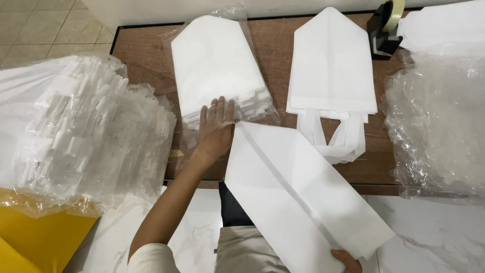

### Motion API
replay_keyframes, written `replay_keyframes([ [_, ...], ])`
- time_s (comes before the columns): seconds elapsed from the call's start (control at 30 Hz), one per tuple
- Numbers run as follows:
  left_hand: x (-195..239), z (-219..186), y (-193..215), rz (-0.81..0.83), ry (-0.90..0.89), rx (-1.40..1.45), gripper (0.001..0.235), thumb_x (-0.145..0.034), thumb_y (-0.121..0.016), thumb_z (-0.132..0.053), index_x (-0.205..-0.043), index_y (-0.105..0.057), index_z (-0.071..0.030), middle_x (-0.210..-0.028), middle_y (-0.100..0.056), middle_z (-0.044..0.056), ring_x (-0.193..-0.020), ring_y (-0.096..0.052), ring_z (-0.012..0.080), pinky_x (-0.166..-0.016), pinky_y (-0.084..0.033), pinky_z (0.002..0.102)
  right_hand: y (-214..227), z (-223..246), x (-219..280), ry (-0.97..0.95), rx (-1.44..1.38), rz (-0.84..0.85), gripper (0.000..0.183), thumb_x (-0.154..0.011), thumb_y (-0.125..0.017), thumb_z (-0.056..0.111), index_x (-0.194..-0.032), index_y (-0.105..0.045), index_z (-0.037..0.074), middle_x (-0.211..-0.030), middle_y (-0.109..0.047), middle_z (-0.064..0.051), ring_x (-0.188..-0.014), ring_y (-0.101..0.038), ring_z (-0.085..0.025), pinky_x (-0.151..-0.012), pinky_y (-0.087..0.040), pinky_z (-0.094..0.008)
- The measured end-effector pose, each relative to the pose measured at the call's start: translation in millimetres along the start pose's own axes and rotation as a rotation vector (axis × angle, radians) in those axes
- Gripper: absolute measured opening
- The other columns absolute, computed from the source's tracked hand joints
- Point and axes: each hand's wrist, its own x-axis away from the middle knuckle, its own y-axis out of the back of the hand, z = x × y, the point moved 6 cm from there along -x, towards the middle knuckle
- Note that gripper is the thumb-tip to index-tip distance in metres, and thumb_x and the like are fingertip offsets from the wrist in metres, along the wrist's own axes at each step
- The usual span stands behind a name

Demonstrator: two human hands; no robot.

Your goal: Folding white non-woven bags and inserting them into clear plastic packaging sleeves on a work table.

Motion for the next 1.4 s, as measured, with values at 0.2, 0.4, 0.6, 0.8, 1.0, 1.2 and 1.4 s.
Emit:
replay_keyframes([
  [0.2,-25,5,48,0.131,0.172,0.647,0.041,-0.088,-0.02,-0.032,-0.106,-0.049,-0.008,-0.112,-0.053,0.012,-0.106,-0.047,0.0281,-0.088,-0.032,0.041,-124,23,40,0.302,-0.041,-0.054,0.048,-0.072,-0.042,0.008,-0.12,-0.042,0.005,-0.108,-0.045,-0.014,-0.099,-0.041,-0.036,-0.092,-0.03,-0.048],
  [0.4,-18,-7,48,0.484,0.346,0.65,0.063,-0.084,-0.024,-0.04,-0.132,0.001,-0.005,-0.119,-0.034,0.01,-0.129,-0.017,0.0252,-0.103,-0.008,0.036,-184,27,60,0.42,-0.05,-0.141,0.053,-0.065,-0.047,0.003,-0.117,-0.043,0.005,-0.11,-0.047,-0.01,-0.102,-0.043,-0.033,-0.093,-0.031,-0.043],
  [0.6,-19,-11,37,0.406,0.263,0.535,0.071,-0.085,-0.023,-0.043,-0.131,0.016,-0.007,-0.122,-0.045,0.016,-0.123,-0.031,0.0267,-0.099,-0.01,0.047,-255,12,66,0.258,-0.175,0.041,0.047,-0.066,-0.05,0.004,-0.113,-0.048,0.008,-0.111,-0.049,-0.004,-0.104,-0.044,-0.023,-0.093,-0.032,-0.033],
  [0.8,-25,-10,41,0.313,0.267,0.376,0.072,-0.083,-0.025,-0.051,-0.132,-0.009,-0.001,-0.135,-0.022,0.016,-0.123,-0.02,0.0315,-0.095,-0.014,0.047,-262,-3,106,0.581,-0.107,-0.363,0.022,-0.067,-0.053,0.001,-0.088,-0.057,-0.004,-0.095,-0.055,-0.012,-0.086,-0.051,-0.026,-0.078,-0.041,-0.035],
  [1.0,-25,-13,29,0.44,0.311,0.308,0.074,-0.082,-0.021,-0.054,-0.134,0.001,-0.007,-0.141,0.003,0.016,-0.129,0.008,0.0332,-0.101,0.004,0.049,-300,-1,110,0.567,-0.173,-0.237,0.036,-0.067,-0.046,-0.001,-0.102,-0.052,-0.01,-0.101,-0.053,-0.018,-0.091,-0.049,-0.032,-0.081,-0.04,-0.041],
  [1.2,-28,-17,28,0.477,0.31,0.289,0.073,-0.081,-0.018,-0.054,-0.135,-0.001,-0.008,-0.14,0.002,0.017,-0.129,0.007,0.0332,-0.1,0.005,0.051,-367,-2,131,0.472,-0.19,-0.121,0.054,-0.065,-0.04,-0.005,-0.119,-0.043,-0.004,-0.113,-0.048,-0.02,-0.102,-0.044,-0.036,-0.089,-0.036,-0.046],
  [1.4,-21,-24,28,0.245,0.064,0.116,0.068,-0.083,-0.027,-0.049,-0.133,-0.011,-0.006,-0.135,-0.016,0.017,-0.122,-0.016,0.0338,-0.096,-0.017,0.045,-387,-3,115,0.503,-0.191,-0.056,0.055,-0.063,-0.045,-0.007,-0.118,-0.046,-0.002,-0.112,-0.049,-0.016,-0.102,-0.045,-0.034,-0.09,-0.037,-0.044],
])
